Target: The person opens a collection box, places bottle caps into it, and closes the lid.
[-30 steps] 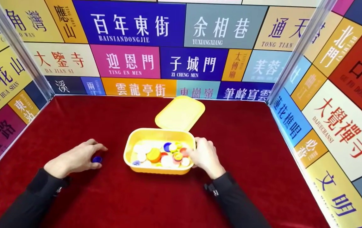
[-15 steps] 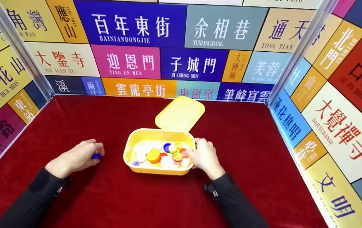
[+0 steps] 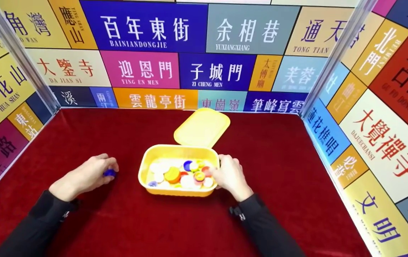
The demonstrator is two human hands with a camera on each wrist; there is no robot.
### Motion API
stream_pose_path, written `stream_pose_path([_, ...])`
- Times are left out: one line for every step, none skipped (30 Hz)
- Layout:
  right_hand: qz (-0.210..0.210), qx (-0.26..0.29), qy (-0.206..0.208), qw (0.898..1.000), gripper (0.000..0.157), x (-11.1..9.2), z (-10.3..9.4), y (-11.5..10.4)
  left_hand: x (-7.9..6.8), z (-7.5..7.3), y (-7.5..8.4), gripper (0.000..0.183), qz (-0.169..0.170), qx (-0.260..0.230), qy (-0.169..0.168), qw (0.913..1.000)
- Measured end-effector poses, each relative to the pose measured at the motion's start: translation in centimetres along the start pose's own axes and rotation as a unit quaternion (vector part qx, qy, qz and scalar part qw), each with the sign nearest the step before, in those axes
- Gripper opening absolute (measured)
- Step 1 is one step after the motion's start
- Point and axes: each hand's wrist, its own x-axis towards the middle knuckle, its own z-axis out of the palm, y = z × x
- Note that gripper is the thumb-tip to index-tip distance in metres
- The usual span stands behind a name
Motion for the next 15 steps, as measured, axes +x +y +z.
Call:
stream_pose_path([-0.001, -0.002, 0.000, 1.000, 0.035, 0.0, 0.0, 0.0, 0.0, 0.0, 0.1, 0.019, 0.006, -0.002, 0.012, 0.9999])
stream_pose_path([-0.002, -0.004, 0.001, 1.000, 0.036, 0.1, 0.0, 0.0, 0.1, -0.1, 0.2, 0.019, 0.013, -0.004, 0.023, 0.9996])
stream_pose_path([-0.003, -0.005, 0.001, 1.000, 0.036, 0.1, 0.0, 0.0, 0.2, -0.1, 0.3, 0.019, 0.021, -0.003, 0.036, 0.9991])
stream_pose_path([-0.003, -0.004, 0.001, 1.000, 0.036, 0.1, 0.0, 0.0, 0.3, -0.2, 0.4, 0.019, 0.029, -0.002, 0.047, 0.9985])
stream_pose_path([-0.003, -0.003, 0.001, 1.000, 0.036, 0.1, 0.0, 0.0, 0.4, -0.2, 0.5, 0.020, 0.035, 0.000, 0.059, 0.9977])
stream_pose_path([-0.002, -0.003, 0.001, 1.000, 0.036, 0.1, 0.0, 0.0, 0.6, -0.3, 0.7, 0.020, 0.041, 0.002, 0.069, 0.9968])
stream_pose_path([-0.002, -0.003, 0.001, 1.000, 0.036, 0.1, 0.0, 0.0, 0.8, -0.4, 0.8, 0.021, 0.047, 0.003, 0.079, 0.9958])
stream_pose_path([-0.003, -0.004, 0.001, 1.000, 0.037, 0.1, 0.0, 0.0, 1.0, -0.4, 1.1, 0.021, 0.053, 0.003, 0.087, 0.9948])
stream_pose_path([-0.003, -0.005, 0.001, 1.000, 0.037, 0.1, 0.0, 0.0, 1.2, -0.5, 1.3, 0.021, 0.059, 0.003, 0.096, 0.9936])
stream_pose_path([-0.002, -0.006, 0.002, 1.000, 0.036, 0.1, 0.0, 0.0, 1.5, -0.6, 1.6, 0.021, 0.064, 0.002, 0.103, 0.9926])
stream_pose_path([-0.002, -0.007, 0.002, 1.000, 0.036, 0.1, 0.0, 0.0, 1.7, -0.7, 1.9, 0.021, 0.071, 0.001, 0.111, 0.9913])
stream_pose_path([-0.002, -0.007, 0.002, 1.000, 0.036, 0.1, 0.0, 0.0, 2.0, -0.7, 2.3, 0.021, 0.079, 0.002, 0.118, 0.9898])
stream_pose_path([-0.001, -0.006, 0.002, 1.000, 0.036, 0.0, 0.0, 0.0, 2.2, -0.8, 2.6, 0.021, 0.086, 0.001, 0.124, 0.9885])
stream_pose_path([0.000, -0.004, 0.001, 1.000, 0.036, 0.0, 0.0, 0.0, 2.5, -0.8, 2.9, 0.021, 0.093, 0.001, 0.129, 0.9872])
stream_pose_path([0.001, -0.003, 0.001, 1.000, 0.037, 0.0, 0.0, -0.1, 2.7, -0.8, 3.2, 0.021, 0.101, 0.003, 0.134, 0.9858])
